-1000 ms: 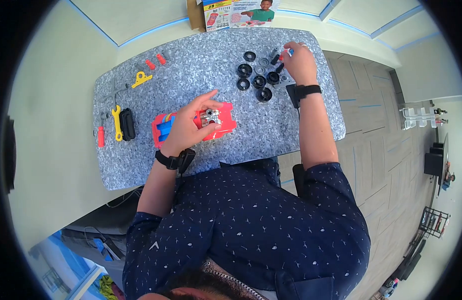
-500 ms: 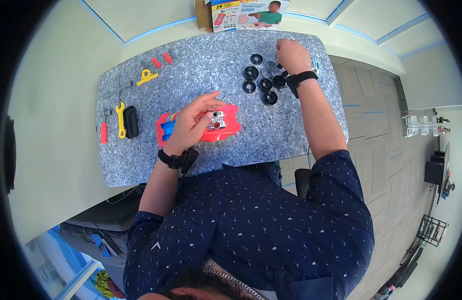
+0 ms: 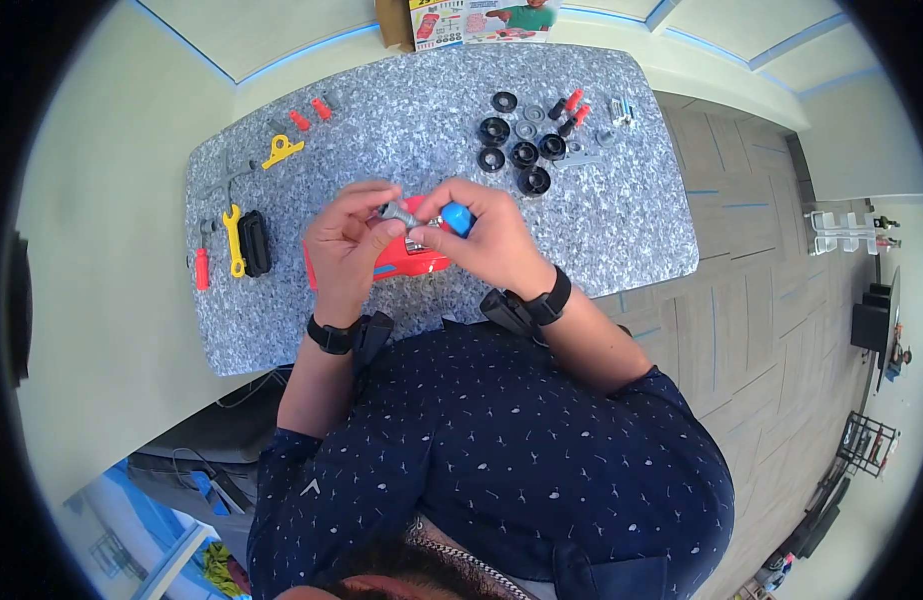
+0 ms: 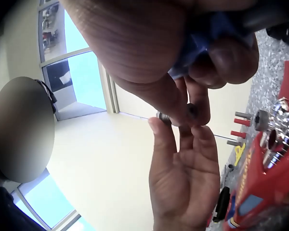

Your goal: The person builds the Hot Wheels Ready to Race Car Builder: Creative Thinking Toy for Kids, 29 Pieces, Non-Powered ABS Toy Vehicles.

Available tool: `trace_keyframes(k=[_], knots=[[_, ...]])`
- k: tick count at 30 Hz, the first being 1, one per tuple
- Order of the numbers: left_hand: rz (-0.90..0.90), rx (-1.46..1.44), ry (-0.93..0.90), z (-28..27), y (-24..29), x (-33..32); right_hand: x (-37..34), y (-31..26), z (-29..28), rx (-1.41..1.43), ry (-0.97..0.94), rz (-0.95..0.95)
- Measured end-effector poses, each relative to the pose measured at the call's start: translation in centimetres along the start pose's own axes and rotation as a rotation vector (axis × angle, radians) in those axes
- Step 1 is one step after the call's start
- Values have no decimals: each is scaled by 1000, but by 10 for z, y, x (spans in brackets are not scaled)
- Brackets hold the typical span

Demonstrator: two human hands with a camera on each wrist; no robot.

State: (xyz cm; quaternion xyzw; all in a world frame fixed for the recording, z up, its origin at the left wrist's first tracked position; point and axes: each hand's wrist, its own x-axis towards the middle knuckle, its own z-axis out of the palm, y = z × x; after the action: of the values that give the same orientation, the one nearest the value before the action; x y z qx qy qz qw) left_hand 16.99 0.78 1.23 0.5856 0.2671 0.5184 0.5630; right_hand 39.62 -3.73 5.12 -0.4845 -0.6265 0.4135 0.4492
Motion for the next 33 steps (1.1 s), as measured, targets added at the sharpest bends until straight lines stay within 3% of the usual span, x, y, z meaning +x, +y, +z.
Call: trace_keyframes(k=[3,4,7,11,20,26,33], knots=[[10,21,-31,7,0,-5,-3,0,-3,8,23,30],[21,-2,-35,11,0,-6,-1,3,-10,-35,73,-45],[74,266,-128,5,-7,-8,0,-4,-31,318,168,112],[22,350,-184,7,-3,-7,1,-7,-36,410,139,-105],[-52,372,-232,7,-1,-11,-2,-14,-24,499,54,-135],[-19,375,-212,8,-1,-9,4,-27,-2,602,51,-258],[-4,313,-143,7,-17,-17,18,-4,22,511,-52,-312]])
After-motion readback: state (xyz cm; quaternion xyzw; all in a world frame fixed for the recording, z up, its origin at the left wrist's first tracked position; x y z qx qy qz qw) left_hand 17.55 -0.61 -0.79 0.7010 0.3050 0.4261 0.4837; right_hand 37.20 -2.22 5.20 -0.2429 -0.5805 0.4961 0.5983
